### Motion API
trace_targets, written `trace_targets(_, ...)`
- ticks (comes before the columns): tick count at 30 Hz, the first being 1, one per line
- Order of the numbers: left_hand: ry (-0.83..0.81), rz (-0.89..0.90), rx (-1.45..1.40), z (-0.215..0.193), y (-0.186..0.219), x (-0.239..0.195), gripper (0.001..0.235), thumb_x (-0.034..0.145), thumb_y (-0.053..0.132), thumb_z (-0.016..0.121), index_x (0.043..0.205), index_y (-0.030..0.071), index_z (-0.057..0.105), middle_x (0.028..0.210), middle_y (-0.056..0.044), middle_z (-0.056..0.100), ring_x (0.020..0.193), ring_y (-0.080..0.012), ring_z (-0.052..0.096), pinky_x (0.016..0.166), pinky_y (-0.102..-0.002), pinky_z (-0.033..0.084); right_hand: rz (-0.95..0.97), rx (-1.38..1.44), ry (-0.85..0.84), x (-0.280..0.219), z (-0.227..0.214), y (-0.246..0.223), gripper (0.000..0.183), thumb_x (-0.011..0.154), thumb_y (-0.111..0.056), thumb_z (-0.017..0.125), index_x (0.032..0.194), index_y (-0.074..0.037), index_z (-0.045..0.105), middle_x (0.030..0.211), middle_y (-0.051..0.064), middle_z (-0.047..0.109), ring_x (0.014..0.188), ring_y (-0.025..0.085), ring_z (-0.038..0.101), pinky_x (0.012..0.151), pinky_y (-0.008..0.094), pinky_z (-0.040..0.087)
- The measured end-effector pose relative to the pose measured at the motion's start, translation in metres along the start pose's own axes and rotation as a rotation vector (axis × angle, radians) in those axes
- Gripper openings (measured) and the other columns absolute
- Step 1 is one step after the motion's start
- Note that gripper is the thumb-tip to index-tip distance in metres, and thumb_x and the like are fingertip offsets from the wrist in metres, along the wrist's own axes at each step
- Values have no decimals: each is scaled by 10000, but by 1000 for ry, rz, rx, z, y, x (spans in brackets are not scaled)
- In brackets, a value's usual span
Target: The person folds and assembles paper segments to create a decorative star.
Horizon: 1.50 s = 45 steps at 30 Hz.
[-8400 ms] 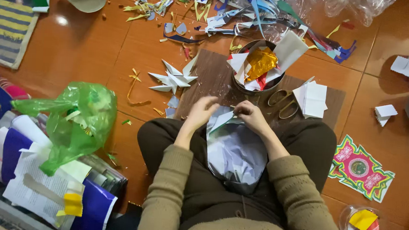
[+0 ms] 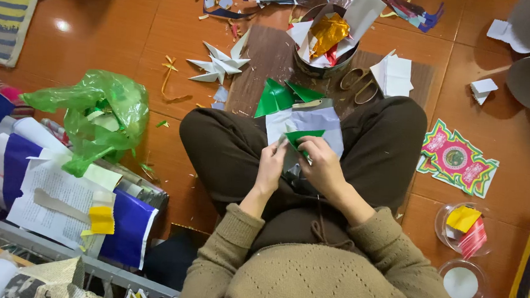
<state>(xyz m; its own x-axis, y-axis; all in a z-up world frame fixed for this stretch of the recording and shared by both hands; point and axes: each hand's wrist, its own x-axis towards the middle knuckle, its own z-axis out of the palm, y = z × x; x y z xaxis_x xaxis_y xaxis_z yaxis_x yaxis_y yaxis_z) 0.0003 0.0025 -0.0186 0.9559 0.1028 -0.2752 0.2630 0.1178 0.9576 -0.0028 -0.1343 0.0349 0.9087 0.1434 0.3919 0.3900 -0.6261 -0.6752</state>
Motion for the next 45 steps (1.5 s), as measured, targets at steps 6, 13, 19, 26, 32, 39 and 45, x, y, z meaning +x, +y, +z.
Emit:
trace_targets(6, 128, -46, 61, -12, -3, 15, 94, 889, 115, 652, 842, 66, 716, 725, 13, 621, 694, -91, 505, 645, -268, 489, 483, 262, -102, 3, -6, 12, 259, 793, -126, 676, 1049, -122, 634, 965, 181, 700, 975, 391, 660, 806, 507, 514)
trace_targets(13, 205, -70, 43, -24, 9, 19, 113, 892, 124, 676, 939, 31, 719, 794, -10, 633, 763, -85, 507, 687, -287, 499, 529, 210, -55, 13, -24, 25, 295, 889, -93, 610, 1183, -121, 617, 1046, 176, 699, 1044, 354, 650, 853, 470, 509)
trace_targets(19, 183, -24, 107, -30, 8, 22, 99, 852, 114, 703, 939, 91, 743, 779, -28, 709, 730, -71, 602, 657, -260, 522, 363, 12, -289, 8, -45, 24, 175, 815, -195, 687, 990, -201, 680, 999, 66, 676, 916, 332, 669, 773, 464, 532)
trace_targets(26, -97, -84, -61, -8, 17, 4, 94, 818, 104, 733, 912, 110, 739, 786, -29, 718, 703, -80, 621, 672, -270, 548, 289, 796, -623, 6, -37, -1, 123, 866, -121, 700, 966, -53, 677, 781, 61, 655, 787, 131, 582, 723, 366, 501)
trace_targets(32, -219, -80, -46, -15, 2, 9, 139, 934, 215, 658, 942, 111, 750, 792, -26, 720, 717, -79, 615, 705, -278, 549, 605, 91, -433, 10, -15, 3, 245, 846, -336, 642, 1087, -302, 610, 864, 106, 697, 906, 383, 665, 773, 510, 500)
trace_targets(39, -258, -49, 79, -7, 59, -11, 155, 870, 272, 753, 871, 117, 746, 694, 54, 667, 679, -29, 544, 663, -195, 475, 548, 54, -366, 3, -15, 4, 255, 838, -302, 650, 1081, -286, 573, 879, 59, 725, 895, 368, 677, 756, 524, 510)
trace_targets(45, -164, 50, 352, -14, 75, -12, 276, 823, 222, 724, 603, 143, 578, 477, 63, 408, 536, -56, 361, 509, -239, 296, 265, -22, -226, 18, -34, -8, 237, 831, -211, 704, 1032, -157, 593, 892, 127, 650, 851, 364, 661, 716, 471, 529)
